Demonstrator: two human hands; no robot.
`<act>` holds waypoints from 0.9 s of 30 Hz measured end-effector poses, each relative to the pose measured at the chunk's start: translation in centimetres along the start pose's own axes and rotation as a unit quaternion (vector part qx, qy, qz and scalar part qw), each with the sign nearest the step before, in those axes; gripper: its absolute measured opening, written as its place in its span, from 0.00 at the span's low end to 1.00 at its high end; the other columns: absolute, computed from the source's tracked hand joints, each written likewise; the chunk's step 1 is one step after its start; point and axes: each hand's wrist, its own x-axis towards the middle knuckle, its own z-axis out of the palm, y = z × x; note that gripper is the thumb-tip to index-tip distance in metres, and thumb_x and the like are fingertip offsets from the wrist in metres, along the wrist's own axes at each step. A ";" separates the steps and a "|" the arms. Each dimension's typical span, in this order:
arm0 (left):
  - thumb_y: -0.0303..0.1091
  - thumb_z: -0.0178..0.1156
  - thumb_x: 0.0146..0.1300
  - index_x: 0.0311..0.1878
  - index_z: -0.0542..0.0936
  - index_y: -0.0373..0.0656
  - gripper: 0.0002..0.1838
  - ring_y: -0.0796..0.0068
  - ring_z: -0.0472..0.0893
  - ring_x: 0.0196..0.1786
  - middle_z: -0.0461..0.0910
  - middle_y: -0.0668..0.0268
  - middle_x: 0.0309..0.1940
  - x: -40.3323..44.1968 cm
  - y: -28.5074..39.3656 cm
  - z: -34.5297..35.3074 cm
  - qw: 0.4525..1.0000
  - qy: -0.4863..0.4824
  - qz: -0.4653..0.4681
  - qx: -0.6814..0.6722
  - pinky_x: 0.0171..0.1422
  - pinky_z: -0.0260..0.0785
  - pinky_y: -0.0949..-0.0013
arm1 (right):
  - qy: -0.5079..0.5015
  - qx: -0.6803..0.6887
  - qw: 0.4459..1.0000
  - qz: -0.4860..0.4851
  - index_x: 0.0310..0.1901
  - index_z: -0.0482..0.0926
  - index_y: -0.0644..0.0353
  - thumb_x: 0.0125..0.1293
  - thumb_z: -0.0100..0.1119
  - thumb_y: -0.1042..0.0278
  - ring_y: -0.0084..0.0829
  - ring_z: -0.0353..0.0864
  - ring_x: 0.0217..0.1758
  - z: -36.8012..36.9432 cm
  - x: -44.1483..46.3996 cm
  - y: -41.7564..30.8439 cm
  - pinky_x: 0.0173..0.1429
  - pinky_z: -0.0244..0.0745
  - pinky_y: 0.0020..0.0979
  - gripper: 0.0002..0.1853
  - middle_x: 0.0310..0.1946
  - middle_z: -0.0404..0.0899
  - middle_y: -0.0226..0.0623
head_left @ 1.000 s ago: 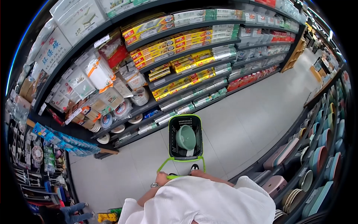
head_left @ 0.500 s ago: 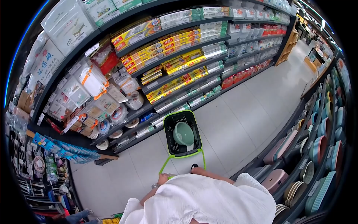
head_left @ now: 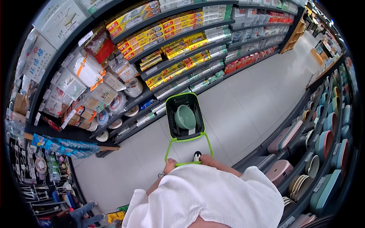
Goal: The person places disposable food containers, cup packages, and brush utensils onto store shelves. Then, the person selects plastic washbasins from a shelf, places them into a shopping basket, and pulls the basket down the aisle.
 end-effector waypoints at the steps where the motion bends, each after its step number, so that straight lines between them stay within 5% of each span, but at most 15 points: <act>1: 0.39 0.67 0.53 0.40 0.86 0.42 0.14 0.48 0.74 0.55 0.82 0.56 0.42 0.0 0.6 -0.4 1.000 0.000 -0.009 -0.008 0.66 0.64 0.50 | 0.009 -0.001 1.000 -0.003 0.36 0.88 0.56 0.53 0.65 0.53 0.49 0.87 0.42 0.2 0.1 -0.1 0.49 0.81 0.46 0.16 0.35 0.86 0.49; 7: 0.40 0.68 0.55 0.40 0.86 0.40 0.15 0.45 0.70 0.60 0.80 0.50 0.47 -0.1 2.8 -3.1 0.994 -0.034 -0.078 -0.067 0.70 0.61 0.48 | 0.017 0.038 0.999 0.012 0.36 0.88 0.57 0.49 0.68 0.51 0.50 0.87 0.41 -1.0 -0.2 -1.8 0.48 0.81 0.47 0.18 0.34 0.86 0.51; 16: 0.35 0.65 0.56 0.47 0.79 0.33 0.19 0.41 0.66 0.66 0.73 0.47 0.55 -0.9 0.4 -4.1 0.997 -0.055 -0.057 -0.016 0.73 0.62 0.46 | -0.001 -0.001 1.000 -0.008 0.36 0.88 0.55 0.48 0.68 0.44 0.47 0.86 0.41 0.7 1.5 -3.4 0.49 0.81 0.45 0.22 0.35 0.86 0.45; 23: 0.24 0.56 0.59 0.50 0.76 0.33 0.15 0.48 0.75 0.60 0.74 0.49 0.56 -1.0 -2.7 -8.6 0.993 -0.106 0.012 -0.044 0.61 0.74 0.54 | 0.013 0.007 0.996 0.091 0.36 0.87 0.56 0.47 0.70 0.46 0.48 0.86 0.41 -0.2 0.9 -6.2 0.49 0.81 0.45 0.22 0.35 0.86 0.47; 27: 0.25 0.54 0.62 0.49 0.80 0.40 0.13 0.51 0.76 0.60 0.75 0.51 0.57 -1.1 -7.3 -10.2 0.994 -0.083 0.069 -0.020 0.63 0.72 0.55 | 0.087 -0.039 0.989 0.111 0.35 0.86 0.58 0.48 0.73 0.52 0.48 0.86 0.39 0.6 1.3 -7.0 0.45 0.81 0.44 0.18 0.32 0.85 0.48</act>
